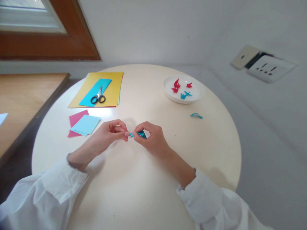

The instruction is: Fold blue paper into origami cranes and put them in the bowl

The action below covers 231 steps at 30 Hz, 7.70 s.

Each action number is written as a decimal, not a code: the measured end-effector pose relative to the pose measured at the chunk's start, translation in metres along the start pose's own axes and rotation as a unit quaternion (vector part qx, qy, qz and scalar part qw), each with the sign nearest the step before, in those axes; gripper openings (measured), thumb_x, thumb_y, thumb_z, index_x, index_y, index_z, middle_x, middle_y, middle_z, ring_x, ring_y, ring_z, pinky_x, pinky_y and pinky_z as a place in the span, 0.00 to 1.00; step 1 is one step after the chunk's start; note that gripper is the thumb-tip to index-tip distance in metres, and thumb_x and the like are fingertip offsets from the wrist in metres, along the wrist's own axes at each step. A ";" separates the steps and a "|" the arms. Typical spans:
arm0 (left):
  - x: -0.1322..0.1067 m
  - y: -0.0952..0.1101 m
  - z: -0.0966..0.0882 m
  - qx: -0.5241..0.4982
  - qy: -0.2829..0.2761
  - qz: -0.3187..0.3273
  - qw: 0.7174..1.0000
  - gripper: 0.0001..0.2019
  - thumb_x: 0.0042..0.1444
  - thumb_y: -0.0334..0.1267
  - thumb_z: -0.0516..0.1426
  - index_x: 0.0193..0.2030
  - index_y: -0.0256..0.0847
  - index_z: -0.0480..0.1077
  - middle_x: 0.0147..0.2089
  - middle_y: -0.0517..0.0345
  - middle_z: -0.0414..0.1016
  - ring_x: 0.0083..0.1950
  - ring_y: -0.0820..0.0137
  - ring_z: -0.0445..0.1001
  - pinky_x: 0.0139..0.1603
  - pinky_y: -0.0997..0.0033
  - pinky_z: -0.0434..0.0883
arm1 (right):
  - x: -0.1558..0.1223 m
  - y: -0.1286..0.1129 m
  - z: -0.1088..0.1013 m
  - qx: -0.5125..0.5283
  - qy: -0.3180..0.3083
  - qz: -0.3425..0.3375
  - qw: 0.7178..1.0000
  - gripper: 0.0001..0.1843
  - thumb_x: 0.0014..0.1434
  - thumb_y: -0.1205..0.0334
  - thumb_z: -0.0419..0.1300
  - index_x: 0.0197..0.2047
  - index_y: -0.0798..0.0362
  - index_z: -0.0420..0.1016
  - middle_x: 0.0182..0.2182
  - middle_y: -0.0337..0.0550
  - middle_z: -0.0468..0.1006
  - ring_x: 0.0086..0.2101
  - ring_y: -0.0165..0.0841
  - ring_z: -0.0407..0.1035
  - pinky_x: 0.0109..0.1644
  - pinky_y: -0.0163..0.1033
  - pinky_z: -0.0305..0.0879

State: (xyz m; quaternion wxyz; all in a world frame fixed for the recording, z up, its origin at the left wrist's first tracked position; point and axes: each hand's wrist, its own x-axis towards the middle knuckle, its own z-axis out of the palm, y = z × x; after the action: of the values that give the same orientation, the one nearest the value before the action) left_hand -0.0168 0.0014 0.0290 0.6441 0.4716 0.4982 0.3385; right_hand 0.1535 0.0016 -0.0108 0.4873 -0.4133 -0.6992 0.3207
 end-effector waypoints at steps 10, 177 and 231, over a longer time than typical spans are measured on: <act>0.001 -0.002 0.001 -0.002 0.006 0.005 1.000 0.08 0.40 0.29 0.61 0.25 0.38 0.64 0.21 0.64 0.73 0.26 0.75 0.71 0.33 0.75 0.66 | 0.000 0.000 0.000 -0.038 0.008 -0.028 0.999 0.05 0.49 0.68 0.60 0.24 0.52 0.68 0.25 0.39 0.77 0.27 0.29 0.71 0.32 0.34 0.65; 0.007 -0.022 0.004 0.262 0.067 0.214 0.939 0.06 0.52 0.33 0.53 0.33 0.38 0.71 0.30 0.57 0.74 0.29 0.72 0.68 0.28 0.73 0.64 | 0.001 -0.008 0.010 0.085 0.010 0.133 0.987 0.08 0.46 0.60 0.63 0.21 0.53 0.70 0.20 0.38 0.75 0.24 0.29 0.69 0.29 0.35 0.65; 0.007 -0.029 0.005 0.352 0.098 0.335 0.869 0.05 0.58 0.29 0.47 0.33 0.41 0.61 0.33 0.57 0.65 0.35 0.70 0.66 0.34 0.71 0.63 | 0.002 -0.002 0.012 0.050 -0.003 0.114 0.992 0.10 0.54 0.58 0.56 0.24 0.53 0.68 0.20 0.36 0.70 0.23 0.28 0.64 0.29 0.34 0.60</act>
State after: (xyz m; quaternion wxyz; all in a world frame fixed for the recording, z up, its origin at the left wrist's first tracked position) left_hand -0.0113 -0.0031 -0.0003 0.2312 0.7697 0.4573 0.3806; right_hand 0.1412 0.0022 -0.0124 0.4651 -0.4644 -0.6323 0.4101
